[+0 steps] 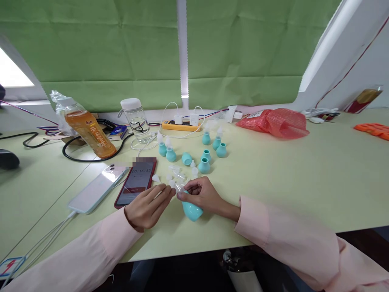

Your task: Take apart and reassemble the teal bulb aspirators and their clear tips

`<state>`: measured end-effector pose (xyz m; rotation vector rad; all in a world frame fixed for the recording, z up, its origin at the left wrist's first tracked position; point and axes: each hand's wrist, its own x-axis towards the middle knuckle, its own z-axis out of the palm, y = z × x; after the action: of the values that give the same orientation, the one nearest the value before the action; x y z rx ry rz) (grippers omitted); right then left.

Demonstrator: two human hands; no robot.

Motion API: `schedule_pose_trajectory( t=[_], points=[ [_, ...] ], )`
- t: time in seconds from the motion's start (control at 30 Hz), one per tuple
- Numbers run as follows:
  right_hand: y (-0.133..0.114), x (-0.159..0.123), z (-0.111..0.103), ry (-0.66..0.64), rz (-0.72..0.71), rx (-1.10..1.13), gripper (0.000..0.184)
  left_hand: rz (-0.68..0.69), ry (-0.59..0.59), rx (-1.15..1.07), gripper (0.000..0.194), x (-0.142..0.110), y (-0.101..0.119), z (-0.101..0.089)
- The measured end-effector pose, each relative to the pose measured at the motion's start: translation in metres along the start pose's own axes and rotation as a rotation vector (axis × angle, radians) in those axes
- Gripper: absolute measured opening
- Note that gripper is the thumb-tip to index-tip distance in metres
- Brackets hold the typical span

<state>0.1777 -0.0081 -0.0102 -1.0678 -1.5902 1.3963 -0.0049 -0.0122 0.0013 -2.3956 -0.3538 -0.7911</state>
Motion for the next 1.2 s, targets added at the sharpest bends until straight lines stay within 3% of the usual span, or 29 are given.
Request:
schedule_pose_trajectory(
  t=[0.17, 0.37, 0.53, 0.77, 1.03, 1.2],
  points=[
    [0.002, 0.000, -0.001, -0.028, -0.017, -0.022, 0.027, 0.104, -0.005, 0.063, 0.018, 0.002, 0.002, -0.002],
    [0.000, -0.001, -0.001, -0.042, -0.013, -0.038, 0.025, 0.038, -0.015, -0.014, 0.020, 0.003, 0.001, 0.001],
    [-0.002, -0.001, -0.001, -0.048, 0.012, 0.023, 0.026, -0.039, 0.087, -0.033, 0.008, -0.005, 0.002, 0.010],
    [-0.005, 0.002, -0.002, -0.054, 0.065, 0.054, 0.029, -0.260, 0.113, -0.176, 0.023, -0.006, 0.002, 0.016],
    [-0.012, 0.000, 0.000, -0.023, 0.132, 0.088, 0.031, -0.170, 0.135, -0.111, 0.016, -0.006, 0.004, 0.017],
    [-0.006, 0.001, -0.001, -0.022, 0.088, 0.041, 0.028, -0.215, 0.112, -0.207, 0.013, -0.009, 0.002, 0.019]
  ],
)
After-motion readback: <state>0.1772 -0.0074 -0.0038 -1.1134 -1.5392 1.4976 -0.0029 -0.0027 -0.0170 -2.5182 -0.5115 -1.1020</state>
